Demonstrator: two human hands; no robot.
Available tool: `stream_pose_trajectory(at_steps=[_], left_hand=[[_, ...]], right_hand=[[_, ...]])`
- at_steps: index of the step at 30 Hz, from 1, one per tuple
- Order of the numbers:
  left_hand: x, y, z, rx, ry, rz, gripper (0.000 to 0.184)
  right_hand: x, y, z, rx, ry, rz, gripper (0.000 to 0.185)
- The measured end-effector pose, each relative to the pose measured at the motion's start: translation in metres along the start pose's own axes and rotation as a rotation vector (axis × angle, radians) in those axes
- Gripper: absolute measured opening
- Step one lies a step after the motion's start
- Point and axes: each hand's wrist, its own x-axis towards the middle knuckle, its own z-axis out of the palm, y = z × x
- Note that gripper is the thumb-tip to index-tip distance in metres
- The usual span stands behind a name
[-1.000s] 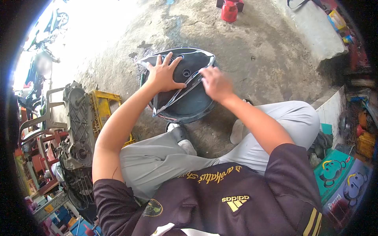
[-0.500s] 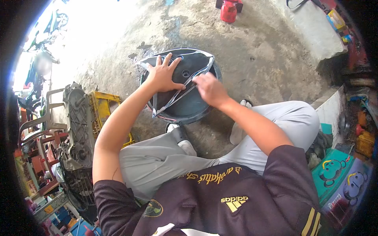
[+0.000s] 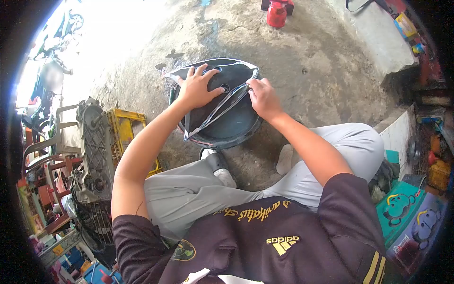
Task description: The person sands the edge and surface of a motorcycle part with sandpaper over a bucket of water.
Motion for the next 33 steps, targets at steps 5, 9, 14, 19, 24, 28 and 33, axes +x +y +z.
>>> stream_pose_trajectory(at_steps=[5, 9, 14, 19, 24, 28, 33], left_hand=[[0.003, 0.009, -0.009, -0.022, -0.041, -0.069, 0.075], [0.003, 0.006, -0.002, -0.008, -0.035, -0.065, 0.074], [0.004, 0.008, -0.008, -0.004, -0.041, -0.060, 0.072], [0.006, 0.008, -0.005, -0.012, -0.041, -0.068, 0.071], [0.009, 0.008, -0.009, -0.008, -0.051, -0.067, 0.070], [0.009, 0.007, -0.010, -0.007, -0.055, -0.058, 0.070], [0.009, 0.002, -0.007, -0.014, -0.035, -0.035, 0.069]], right_hand=[[-0.021, -0.027, 0.009, 0.023, -0.157, -0.149, 0.014], [-0.008, -0.004, 0.004, 0.018, -0.075, -0.025, 0.016], [-0.013, -0.023, 0.001, 0.000, -0.111, 0.061, 0.021], [-0.006, -0.002, 0.001, -0.021, -0.091, 0.013, 0.023], [-0.006, -0.020, 0.002, -0.036, -0.086, 0.054, 0.018], [-0.007, -0.011, 0.006, 0.008, -0.116, -0.155, 0.016], [0.005, 0.006, -0.005, -0.031, -0.064, 0.011, 0.017]])
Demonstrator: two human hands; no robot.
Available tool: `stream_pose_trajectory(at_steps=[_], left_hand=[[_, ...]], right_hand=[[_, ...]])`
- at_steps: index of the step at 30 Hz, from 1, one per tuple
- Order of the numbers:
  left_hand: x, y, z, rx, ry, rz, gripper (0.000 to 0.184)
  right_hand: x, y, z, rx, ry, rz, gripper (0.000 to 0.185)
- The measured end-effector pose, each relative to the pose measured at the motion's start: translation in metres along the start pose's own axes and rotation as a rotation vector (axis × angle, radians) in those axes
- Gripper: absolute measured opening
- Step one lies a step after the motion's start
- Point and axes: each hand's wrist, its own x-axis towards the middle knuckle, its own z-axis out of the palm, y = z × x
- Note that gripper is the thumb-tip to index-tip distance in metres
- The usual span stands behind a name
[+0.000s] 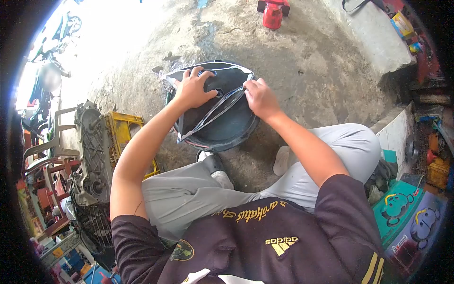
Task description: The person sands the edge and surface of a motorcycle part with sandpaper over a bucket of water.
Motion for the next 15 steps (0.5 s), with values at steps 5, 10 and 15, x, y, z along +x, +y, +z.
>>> stream_pose_trajectory(at_steps=[5, 10, 15], left_hand=[[-0.003, 0.000, -0.002, 0.006, 0.000, 0.020, 0.067], [-0.002, -0.002, 0.000, 0.007, 0.007, 0.027, 0.067], [-0.003, -0.001, -0.002, 0.020, -0.003, 0.021, 0.068]], right_hand=[[-0.007, -0.008, 0.007, 0.025, -0.035, -0.035, 0.015], [0.005, 0.001, -0.002, -0.029, 0.017, 0.033, 0.014], [-0.006, -0.002, 0.013, -0.015, 0.001, -0.018, 0.014]])
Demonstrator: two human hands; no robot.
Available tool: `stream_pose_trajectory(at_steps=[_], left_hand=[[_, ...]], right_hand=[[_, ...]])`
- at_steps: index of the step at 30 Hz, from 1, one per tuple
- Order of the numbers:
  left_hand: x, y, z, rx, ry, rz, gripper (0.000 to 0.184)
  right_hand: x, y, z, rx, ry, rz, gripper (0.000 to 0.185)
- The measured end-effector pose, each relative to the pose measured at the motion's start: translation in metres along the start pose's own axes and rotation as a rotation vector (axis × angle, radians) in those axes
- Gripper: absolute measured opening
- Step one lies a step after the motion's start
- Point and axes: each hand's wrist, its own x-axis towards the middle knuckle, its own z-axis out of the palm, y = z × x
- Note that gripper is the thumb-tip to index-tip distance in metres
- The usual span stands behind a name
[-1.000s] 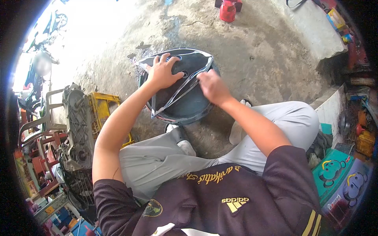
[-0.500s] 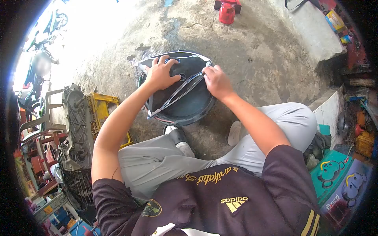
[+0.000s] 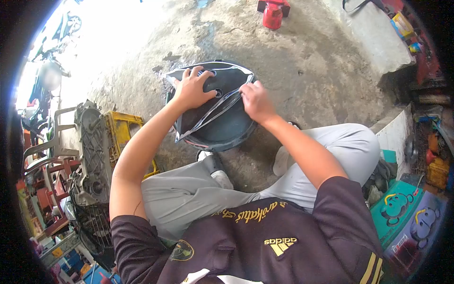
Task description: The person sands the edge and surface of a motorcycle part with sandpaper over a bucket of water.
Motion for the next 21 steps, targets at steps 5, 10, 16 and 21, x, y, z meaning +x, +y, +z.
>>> stream_pose_trajectory(at_steps=[5, 10, 16, 21], left_hand=[[0.001, -0.003, 0.005, 0.011, 0.004, 0.017, 0.068], [0.000, -0.004, 0.003, 0.016, -0.008, 0.021, 0.069], [-0.001, -0.003, 0.003, 0.044, -0.013, 0.020, 0.069], [-0.001, -0.004, 0.004, 0.036, -0.014, 0.019, 0.070]], right_hand=[[0.011, 0.006, -0.007, -0.012, 0.064, 0.075, 0.009], [0.015, 0.004, -0.001, 0.010, 0.056, 0.096, 0.007], [0.020, 0.012, -0.001, -0.042, 0.068, 0.173, 0.008], [0.026, 0.029, -0.002, -0.060, 0.100, 0.224, 0.006]])
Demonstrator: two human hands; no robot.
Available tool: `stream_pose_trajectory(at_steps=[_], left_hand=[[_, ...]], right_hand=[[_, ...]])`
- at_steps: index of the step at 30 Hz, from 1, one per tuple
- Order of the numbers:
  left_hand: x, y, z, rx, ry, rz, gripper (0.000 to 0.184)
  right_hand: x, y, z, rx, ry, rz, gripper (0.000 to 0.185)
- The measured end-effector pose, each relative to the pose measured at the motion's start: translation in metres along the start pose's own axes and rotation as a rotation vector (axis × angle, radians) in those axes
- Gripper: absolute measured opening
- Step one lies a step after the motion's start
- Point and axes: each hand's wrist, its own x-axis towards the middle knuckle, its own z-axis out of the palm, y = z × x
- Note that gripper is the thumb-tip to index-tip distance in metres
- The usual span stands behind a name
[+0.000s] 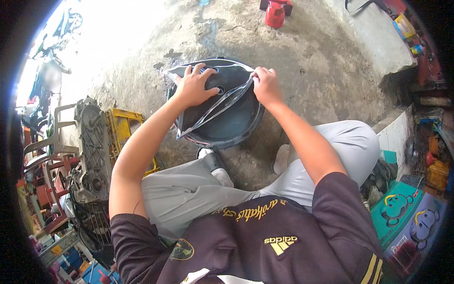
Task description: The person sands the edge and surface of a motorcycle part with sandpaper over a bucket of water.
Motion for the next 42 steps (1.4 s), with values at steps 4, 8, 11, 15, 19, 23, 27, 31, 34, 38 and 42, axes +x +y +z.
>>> stream_pose_trajectory(at_steps=[4, 8, 11, 15, 19, 23, 27, 31, 34, 38, 42], left_hand=[[0.000, -0.001, -0.001, 0.004, -0.008, 0.010, 0.071], [-0.001, -0.001, -0.001, 0.010, -0.007, 0.011, 0.071], [-0.001, -0.002, -0.001, 0.020, -0.007, 0.019, 0.071], [-0.002, -0.002, -0.001, 0.037, -0.003, 0.028, 0.071], [-0.003, -0.004, -0.001, 0.073, -0.001, 0.049, 0.076], [-0.007, -0.005, 0.004, 0.038, 0.084, 0.050, 0.082], [-0.009, -0.007, 0.005, 0.076, 0.091, 0.070, 0.085], [-0.008, -0.006, 0.004, 0.087, 0.079, 0.063, 0.087], [-0.006, -0.009, 0.004, 0.062, 0.094, 0.066, 0.089], [-0.006, -0.010, 0.004, 0.065, 0.078, 0.064, 0.090], [-0.009, -0.009, 0.006, 0.063, 0.084, 0.063, 0.088]], right_hand=[[-0.001, -0.016, -0.003, 0.060, -0.015, 0.030, 0.005], [0.004, -0.002, -0.004, 0.057, -0.032, 0.064, 0.005], [0.005, 0.001, -0.003, -0.005, -0.018, 0.114, 0.008], [0.006, -0.004, -0.002, 0.030, -0.013, -0.006, 0.007], [0.008, 0.010, -0.001, -0.013, -0.013, 0.105, 0.007], [-0.001, -0.010, 0.000, 0.049, 0.006, -0.057, 0.005], [0.004, 0.005, 0.000, 0.042, 0.015, -0.005, 0.006], [-0.007, -0.015, 0.000, 0.009, -0.010, -0.073, 0.006], [-0.021, -0.034, 0.001, 0.030, -0.048, -0.129, 0.006], [-0.034, -0.043, -0.003, 0.139, -0.149, -0.248, 0.009], [-0.029, -0.024, -0.008, 0.148, -0.141, -0.285, 0.010]])
